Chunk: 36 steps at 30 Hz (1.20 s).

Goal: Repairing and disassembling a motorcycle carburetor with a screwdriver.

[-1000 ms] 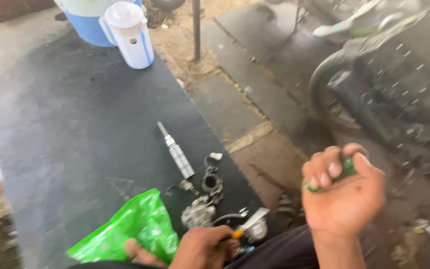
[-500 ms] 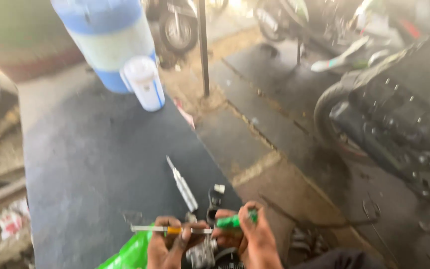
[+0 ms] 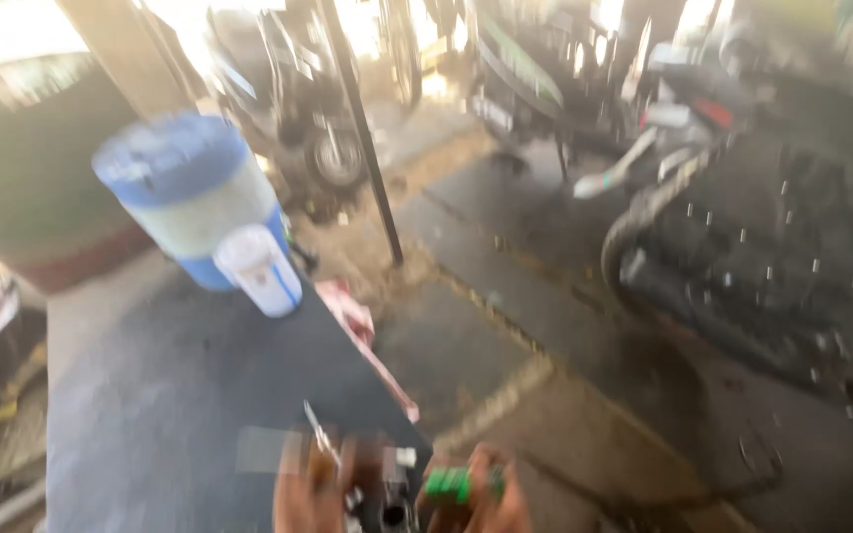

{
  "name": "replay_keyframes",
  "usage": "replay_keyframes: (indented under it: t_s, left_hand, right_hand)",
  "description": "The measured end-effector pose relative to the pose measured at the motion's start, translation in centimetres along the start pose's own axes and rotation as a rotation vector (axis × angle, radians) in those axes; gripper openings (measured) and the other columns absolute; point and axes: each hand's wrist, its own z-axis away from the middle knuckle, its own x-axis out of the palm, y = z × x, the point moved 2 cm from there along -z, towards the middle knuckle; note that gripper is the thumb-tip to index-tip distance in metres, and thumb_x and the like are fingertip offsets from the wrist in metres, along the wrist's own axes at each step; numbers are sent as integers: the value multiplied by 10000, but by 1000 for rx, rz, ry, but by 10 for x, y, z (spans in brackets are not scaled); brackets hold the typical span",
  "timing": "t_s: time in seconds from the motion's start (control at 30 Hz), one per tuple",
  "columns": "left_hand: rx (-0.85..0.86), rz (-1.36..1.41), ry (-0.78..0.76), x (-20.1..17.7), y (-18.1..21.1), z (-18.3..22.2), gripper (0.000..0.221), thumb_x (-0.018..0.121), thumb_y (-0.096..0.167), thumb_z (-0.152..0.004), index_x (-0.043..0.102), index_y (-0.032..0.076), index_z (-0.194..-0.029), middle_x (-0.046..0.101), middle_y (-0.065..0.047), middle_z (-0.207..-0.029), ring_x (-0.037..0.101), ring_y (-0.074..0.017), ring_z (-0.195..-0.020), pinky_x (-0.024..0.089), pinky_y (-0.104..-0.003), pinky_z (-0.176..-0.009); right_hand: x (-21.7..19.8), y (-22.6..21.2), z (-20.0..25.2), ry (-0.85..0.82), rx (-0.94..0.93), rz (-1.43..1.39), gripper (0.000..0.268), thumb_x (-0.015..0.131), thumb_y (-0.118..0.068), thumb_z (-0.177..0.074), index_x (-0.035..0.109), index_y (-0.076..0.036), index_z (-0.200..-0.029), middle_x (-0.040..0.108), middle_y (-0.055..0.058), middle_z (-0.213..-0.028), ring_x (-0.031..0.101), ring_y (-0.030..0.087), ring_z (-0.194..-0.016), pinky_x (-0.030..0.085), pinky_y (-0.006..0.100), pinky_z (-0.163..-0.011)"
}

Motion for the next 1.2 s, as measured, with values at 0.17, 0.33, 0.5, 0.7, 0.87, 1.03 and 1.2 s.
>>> replay_keyframes:
  t_s: [0.17,0.33,0.5,0.7,0.87,1.03,1.2]
  left_hand:
    - [526,-768,-192,68,19,-228,308,606,268,-995,601,-15,-1114,672,-257,-967,662,-427,-900,498,-510,-742]
    - [277,-865,-14,102,94,-303,220,677,168,-846,654,6,-993,775,-197,-803,770,-332,-800,592,-453,-726]
    - [207,-740,51,-1,156,-283,175,613,150,-879,629,8,-980,771,-211,-813,776,-331,-799,606,-462,-728]
    - [210,-505,4,-101,196,-207,142,536,129,-920,599,11,-965,768,-228,-824,783,-330,-798,622,-472,-729]
    - [205,-318,-3,-140,180,-108,142,472,111,-954,575,13,-952,765,-243,-834,788,-329,-797,635,-480,-730]
    - [165,-108,50,-51,91,16,169,408,93,-987,550,15,-939,762,-257,-843,794,-328,-796,649,-488,-731]
    - [-30,127,264,18,-8,46,122,565,90,-937,492,66,-1032,795,-224,-859,803,-290,-737,677,-389,-630]
  right_hand:
    - [39,-128,46,14,-38,33,297,567,-355,-961,504,-111,-1119,745,224,-989,723,297,-773,589,388,-567]
    - [9,-135,24,72,-35,-61,233,557,-251,-1017,506,-50,-1123,735,226,-1095,745,311,-930,602,356,-717]
    - [18,-138,25,-17,-28,-70,156,592,-172,-983,537,-91,-1104,718,222,-1110,750,311,-964,623,341,-767]
    - [22,-141,23,21,-106,-80,178,613,-100,-940,551,-98,-1107,727,226,-1097,750,329,-934,623,360,-735]
    - [41,-127,34,11,-60,-46,184,619,-111,-935,541,-80,-1100,742,213,-1055,755,322,-893,631,370,-697]
    - [58,-98,67,-254,95,-22,315,643,-206,-935,508,-79,-1189,726,249,-990,758,357,-824,629,389,-623]
    - [51,-62,78,-326,95,-29,528,628,-181,-904,364,-129,-1359,722,272,-1027,771,362,-852,657,408,-652]
